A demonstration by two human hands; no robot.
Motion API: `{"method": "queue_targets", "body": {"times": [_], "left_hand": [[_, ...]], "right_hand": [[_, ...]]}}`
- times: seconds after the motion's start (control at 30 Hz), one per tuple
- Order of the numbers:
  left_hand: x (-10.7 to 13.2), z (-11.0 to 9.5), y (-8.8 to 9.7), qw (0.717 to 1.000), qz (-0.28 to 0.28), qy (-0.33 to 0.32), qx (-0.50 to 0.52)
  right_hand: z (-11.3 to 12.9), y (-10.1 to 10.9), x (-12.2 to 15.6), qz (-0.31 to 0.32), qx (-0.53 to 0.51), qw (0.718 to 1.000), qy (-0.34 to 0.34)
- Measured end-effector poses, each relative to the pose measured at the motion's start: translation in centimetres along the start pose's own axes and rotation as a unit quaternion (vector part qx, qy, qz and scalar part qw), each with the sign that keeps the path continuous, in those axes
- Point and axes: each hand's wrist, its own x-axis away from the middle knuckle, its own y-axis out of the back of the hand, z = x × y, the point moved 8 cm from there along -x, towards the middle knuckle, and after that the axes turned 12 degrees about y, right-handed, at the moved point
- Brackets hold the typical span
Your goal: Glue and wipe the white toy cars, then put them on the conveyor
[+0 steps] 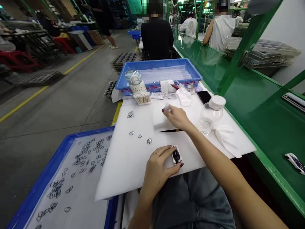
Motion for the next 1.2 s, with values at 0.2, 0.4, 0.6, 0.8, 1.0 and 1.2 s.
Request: {"method": "queue_targets", "body": {"times": [0.2, 0.4, 0.6, 0.8, 1.0, 1.2], "left_hand": [[-0.9, 0.1, 0.1, 0.994, -0.057, 0.075, 0.061], [-1.1, 0.6, 0.1, 0.991, -0.066, 0.081, 0.087], [-1.0, 0.6, 0.0, 0.991, -0.067, 0.073, 0.087], [-1.0, 0.6, 0.1, 0.991, -0.081, 0.066, 0.086], [-1.0, 0.5, 0.1, 0.991, -0.085, 0.067, 0.078], [-1.0, 0.5, 0.2, 0.991, -0.086, 0.068, 0.08]], "right_hand": [[4.6, 1.6, 5.4, -0.043, -0.229, 0.963, 0.134], [6.5, 1.3, 9.4, -0.055, -0.363, 0.926, 0.087], [4.1, -0.1, 9.3, -0.133, -0.554, 0.821, 0.046], [4.0, -0.6, 9.5, -0.129, -0.585, 0.799, 0.041], [4.1, -0.5, 9.6, -0.144, -0.563, 0.813, 0.04], [4.1, -0.3, 10.0, -0.164, -0.54, 0.825, 0.042]]}}
